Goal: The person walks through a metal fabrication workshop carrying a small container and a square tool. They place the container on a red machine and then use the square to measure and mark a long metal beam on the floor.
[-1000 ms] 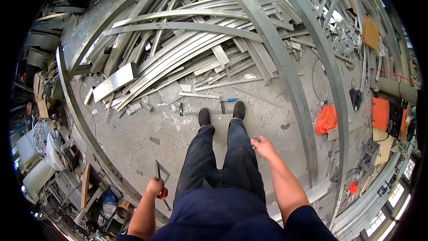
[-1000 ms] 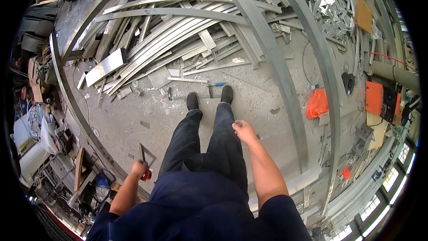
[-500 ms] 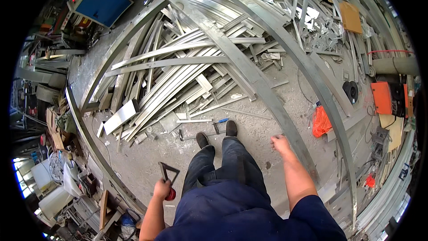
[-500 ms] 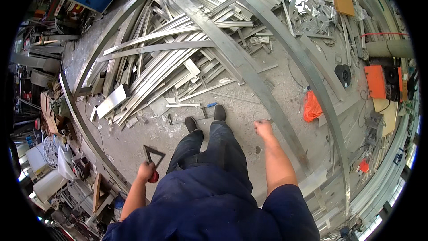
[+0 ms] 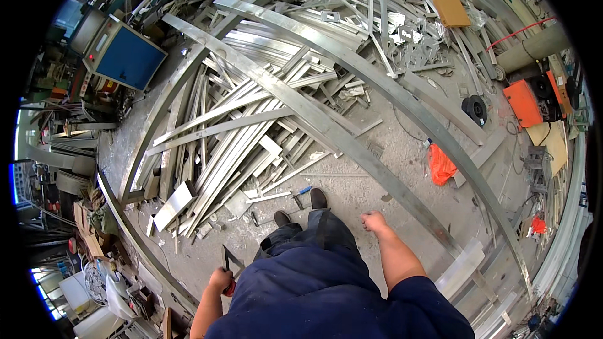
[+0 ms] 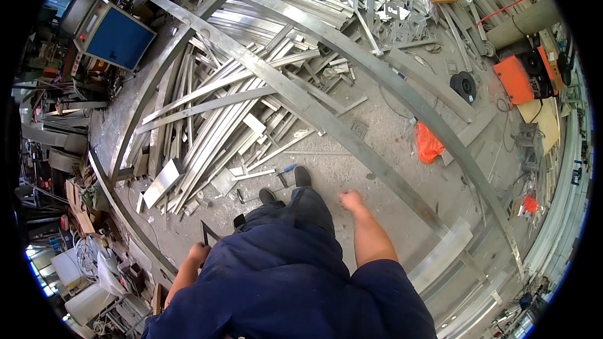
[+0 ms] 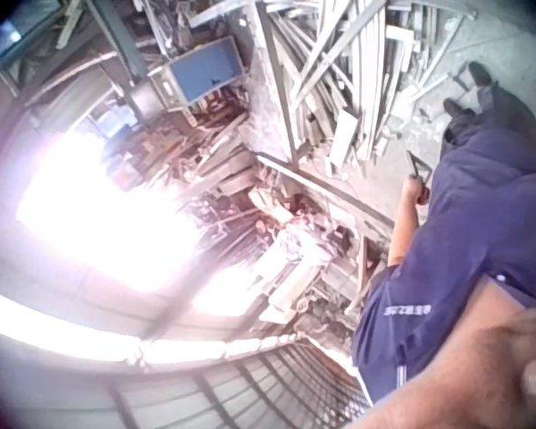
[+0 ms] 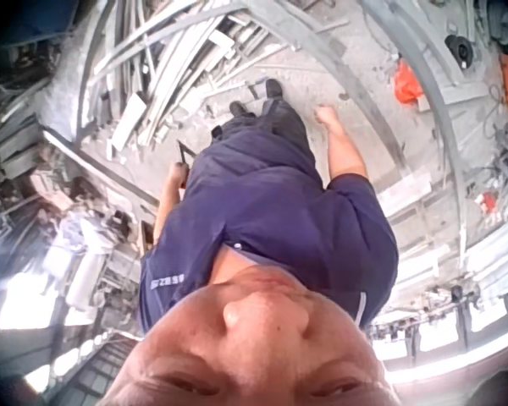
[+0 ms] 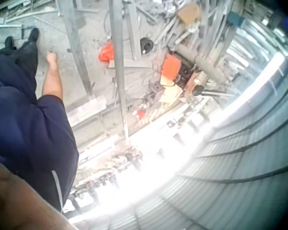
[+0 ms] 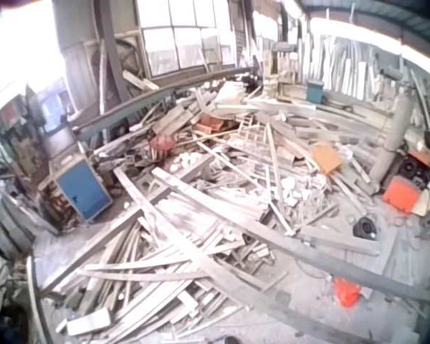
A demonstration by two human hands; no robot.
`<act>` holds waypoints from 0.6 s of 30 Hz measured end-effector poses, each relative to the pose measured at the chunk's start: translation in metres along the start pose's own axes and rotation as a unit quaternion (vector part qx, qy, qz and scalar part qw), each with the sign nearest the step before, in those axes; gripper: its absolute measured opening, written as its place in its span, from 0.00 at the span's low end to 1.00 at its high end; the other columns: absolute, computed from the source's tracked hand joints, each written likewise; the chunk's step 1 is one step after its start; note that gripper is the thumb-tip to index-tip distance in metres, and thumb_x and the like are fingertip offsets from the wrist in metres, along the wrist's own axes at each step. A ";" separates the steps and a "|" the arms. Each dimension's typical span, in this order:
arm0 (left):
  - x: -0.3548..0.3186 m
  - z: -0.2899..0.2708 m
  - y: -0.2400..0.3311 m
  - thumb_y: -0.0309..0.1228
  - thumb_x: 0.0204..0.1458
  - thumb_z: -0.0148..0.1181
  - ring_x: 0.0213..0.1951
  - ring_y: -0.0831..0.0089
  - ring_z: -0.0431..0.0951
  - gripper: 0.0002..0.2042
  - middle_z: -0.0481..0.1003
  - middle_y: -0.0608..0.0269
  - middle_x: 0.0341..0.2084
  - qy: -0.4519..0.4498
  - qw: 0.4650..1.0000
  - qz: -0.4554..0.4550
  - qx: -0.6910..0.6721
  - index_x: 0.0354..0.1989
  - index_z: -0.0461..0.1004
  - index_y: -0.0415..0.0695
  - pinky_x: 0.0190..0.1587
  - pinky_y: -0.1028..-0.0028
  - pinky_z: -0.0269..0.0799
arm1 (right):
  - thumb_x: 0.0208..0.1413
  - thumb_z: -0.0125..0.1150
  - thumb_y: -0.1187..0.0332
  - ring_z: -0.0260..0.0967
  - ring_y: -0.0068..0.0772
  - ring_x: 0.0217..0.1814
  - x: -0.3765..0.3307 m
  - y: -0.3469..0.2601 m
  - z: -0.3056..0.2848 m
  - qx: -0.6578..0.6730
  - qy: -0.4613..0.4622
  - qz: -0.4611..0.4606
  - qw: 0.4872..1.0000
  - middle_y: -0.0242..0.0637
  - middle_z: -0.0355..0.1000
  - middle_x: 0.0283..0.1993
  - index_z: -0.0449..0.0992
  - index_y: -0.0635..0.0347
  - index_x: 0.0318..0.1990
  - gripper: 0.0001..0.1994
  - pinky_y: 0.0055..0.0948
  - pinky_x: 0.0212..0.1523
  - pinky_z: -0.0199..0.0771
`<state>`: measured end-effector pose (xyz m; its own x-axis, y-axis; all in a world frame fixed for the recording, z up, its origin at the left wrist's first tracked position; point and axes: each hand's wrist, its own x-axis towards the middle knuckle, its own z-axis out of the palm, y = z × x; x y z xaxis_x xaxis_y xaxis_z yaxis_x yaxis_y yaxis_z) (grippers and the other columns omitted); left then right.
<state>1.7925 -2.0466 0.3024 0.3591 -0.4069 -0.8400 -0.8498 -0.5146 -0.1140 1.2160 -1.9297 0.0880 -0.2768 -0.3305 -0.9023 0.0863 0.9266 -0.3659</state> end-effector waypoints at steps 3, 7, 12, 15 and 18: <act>-0.016 -0.001 -0.022 0.36 0.48 0.56 0.36 0.55 0.82 0.16 0.80 0.46 0.30 0.022 0.999 0.001 0.040 0.36 0.78 0.35 0.39 0.61 0.76 | 0.52 0.61 0.60 0.73 0.32 0.25 -0.006 -0.029 0.000 0.018 0.008 -0.020 1.000 0.40 0.76 0.28 0.79 0.67 0.37 0.15 0.33 0.25 0.73; -0.032 0.007 -0.041 0.35 0.48 0.56 0.34 0.57 0.82 0.15 0.79 0.47 0.29 0.024 0.999 -0.031 -0.018 0.34 0.78 0.34 0.38 0.61 0.76 | 0.52 0.60 0.59 0.73 0.34 0.25 0.003 -0.052 -0.004 -0.045 0.007 -0.040 0.998 0.42 0.76 0.29 0.78 0.67 0.35 0.17 0.34 0.26 0.73; -0.045 0.029 -0.049 0.34 0.48 0.57 0.32 0.59 0.81 0.14 0.79 0.46 0.27 0.058 0.998 -0.001 -0.036 0.33 0.77 0.32 0.36 0.62 0.75 | 0.53 0.59 0.60 0.69 0.30 0.20 0.030 -0.054 0.005 -0.125 0.015 -0.089 0.988 0.38 0.73 0.24 0.77 0.65 0.31 0.14 0.31 0.21 0.69; -0.088 0.025 -0.007 0.34 0.48 0.57 0.32 0.58 0.81 0.15 0.79 0.47 0.27 0.041 0.994 -0.017 -0.097 0.34 0.76 0.31 0.36 0.63 0.74 | 0.53 0.59 0.60 0.68 0.31 0.18 0.039 -0.052 0.014 -0.153 0.025 -0.143 0.978 0.37 0.71 0.20 0.77 0.65 0.28 0.14 0.33 0.21 0.68; -0.071 0.037 -0.024 0.35 0.48 0.58 0.32 0.58 0.81 0.16 0.79 0.46 0.28 0.041 0.997 0.008 -0.068 0.35 0.75 0.30 0.36 0.63 0.74 | 0.52 0.61 0.60 0.67 0.32 0.17 0.061 -0.025 0.021 -0.185 0.035 -0.141 0.972 0.37 0.70 0.17 0.77 0.64 0.26 0.15 0.34 0.21 0.67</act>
<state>1.7730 -1.9781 0.3450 0.3808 -0.4736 -0.7942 -0.7977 -0.6026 -0.0231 1.2174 -1.9768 0.0370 -0.3060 -0.5796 -0.7553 -0.3486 0.8064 -0.4776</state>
